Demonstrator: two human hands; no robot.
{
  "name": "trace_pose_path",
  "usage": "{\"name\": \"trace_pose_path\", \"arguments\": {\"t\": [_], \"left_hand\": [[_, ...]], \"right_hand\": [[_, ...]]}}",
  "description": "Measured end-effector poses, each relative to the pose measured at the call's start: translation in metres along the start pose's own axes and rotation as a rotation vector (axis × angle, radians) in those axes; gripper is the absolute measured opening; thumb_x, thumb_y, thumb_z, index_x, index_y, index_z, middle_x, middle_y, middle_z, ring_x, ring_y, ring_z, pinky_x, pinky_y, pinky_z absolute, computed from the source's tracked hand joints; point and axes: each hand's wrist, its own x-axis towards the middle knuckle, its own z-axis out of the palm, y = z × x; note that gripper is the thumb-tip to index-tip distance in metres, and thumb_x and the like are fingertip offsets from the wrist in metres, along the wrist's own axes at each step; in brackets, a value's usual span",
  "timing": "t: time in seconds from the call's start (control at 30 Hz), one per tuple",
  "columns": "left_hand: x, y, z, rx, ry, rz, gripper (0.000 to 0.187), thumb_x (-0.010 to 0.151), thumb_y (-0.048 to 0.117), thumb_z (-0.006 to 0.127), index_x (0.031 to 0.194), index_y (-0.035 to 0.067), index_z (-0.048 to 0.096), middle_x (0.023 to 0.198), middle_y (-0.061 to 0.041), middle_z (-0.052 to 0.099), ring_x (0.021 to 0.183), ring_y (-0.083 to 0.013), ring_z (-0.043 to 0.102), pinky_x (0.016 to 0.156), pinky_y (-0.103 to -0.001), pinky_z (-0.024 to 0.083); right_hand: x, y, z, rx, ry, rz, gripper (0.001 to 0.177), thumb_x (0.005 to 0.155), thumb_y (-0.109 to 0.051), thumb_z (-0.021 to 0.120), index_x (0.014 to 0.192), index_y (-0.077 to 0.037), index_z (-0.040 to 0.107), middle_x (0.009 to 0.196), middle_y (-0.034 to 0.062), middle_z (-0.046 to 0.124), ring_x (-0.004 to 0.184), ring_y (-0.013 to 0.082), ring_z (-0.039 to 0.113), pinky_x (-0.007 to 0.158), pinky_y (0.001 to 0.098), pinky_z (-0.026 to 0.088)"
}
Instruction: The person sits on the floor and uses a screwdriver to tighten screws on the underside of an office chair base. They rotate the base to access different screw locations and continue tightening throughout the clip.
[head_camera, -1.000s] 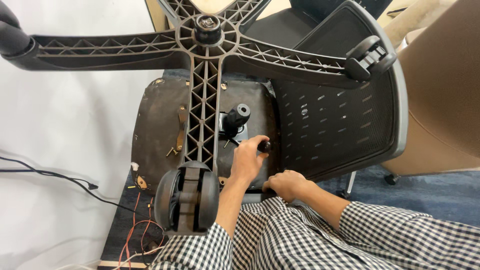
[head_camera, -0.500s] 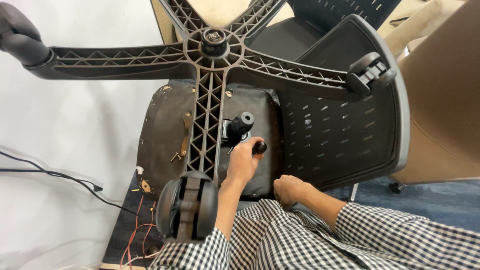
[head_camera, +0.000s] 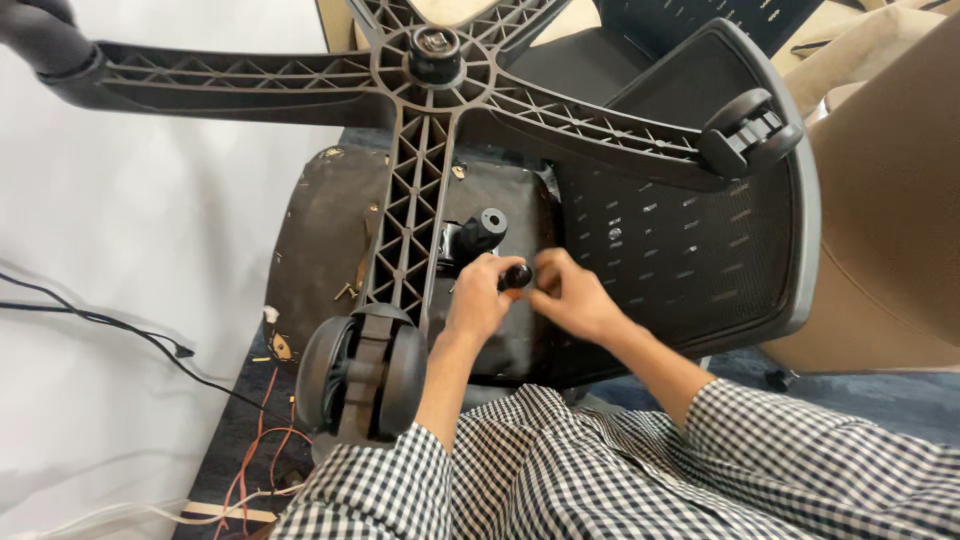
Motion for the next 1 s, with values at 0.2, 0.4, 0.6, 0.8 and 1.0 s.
{"name": "trace_pose_path", "arguments": {"t": [0.2,0.4,0.6,0.8,1.0], "left_hand": [[0.020,0.009,-0.003,0.017,-0.071,-0.105,0.046,0.074,0.008,0.085,0.115,0.010,0.065,0.108,-0.010,0.073,0.105,-0.0331,0.069,0.088,-0.044,0.054],[0.022,0.014,0.002,0.130,-0.016,-0.029,0.046,0.071,0.010,0.088,0.112,0.012,0.067,0.110,-0.012,0.071,0.107,-0.0352,0.065,0.089,-0.046,0.052],[0.011,0.012,0.016,0.156,0.012,-0.023,0.050,0.069,-0.001,0.081,0.115,0.012,0.067,0.111,-0.010,0.069,0.108,-0.0332,0.063,0.089,-0.046,0.050],[0.003,0.007,0.026,0.173,0.109,0.098,0.048,0.073,-0.002,0.078,0.117,0.014,0.067,0.108,-0.005,0.071,0.110,-0.0288,0.063,0.092,-0.048,0.046],[-0.007,0.010,0.026,0.108,0.100,0.074,0.053,0.066,-0.002,0.078,0.114,0.014,0.065,0.116,-0.007,0.068,0.113,-0.0313,0.061,0.093,-0.044,0.046]], "right_hand": [[0.012,-0.042,-0.025,0.014,-0.024,-0.140,0.036,0.085,-0.003,0.075,0.120,-0.007,0.066,0.098,0.0061,0.068,0.076,0.0158,0.062,0.073,0.0307,0.055],[0.013,-0.044,-0.022,0.002,0.066,-0.172,0.035,0.079,-0.005,0.078,0.113,-0.005,0.067,0.093,0.0031,0.070,0.075,0.0108,0.065,0.072,0.0296,0.056],[0.010,-0.046,-0.015,-0.153,0.119,0.052,0.040,0.080,-0.021,0.091,0.091,0.000,0.058,0.082,0.0122,0.063,0.068,0.0182,0.058,0.065,0.0336,0.052],[-0.003,-0.039,-0.012,0.039,0.170,-0.096,0.039,0.078,-0.014,0.080,0.108,-0.004,0.058,0.093,0.0058,0.063,0.068,0.0132,0.060,0.064,0.0298,0.053],[-0.002,-0.039,-0.001,-0.090,0.151,0.039,0.037,0.082,-0.018,0.086,0.106,-0.002,0.064,0.089,0.0098,0.067,0.072,0.0152,0.061,0.069,0.0307,0.055]]}}
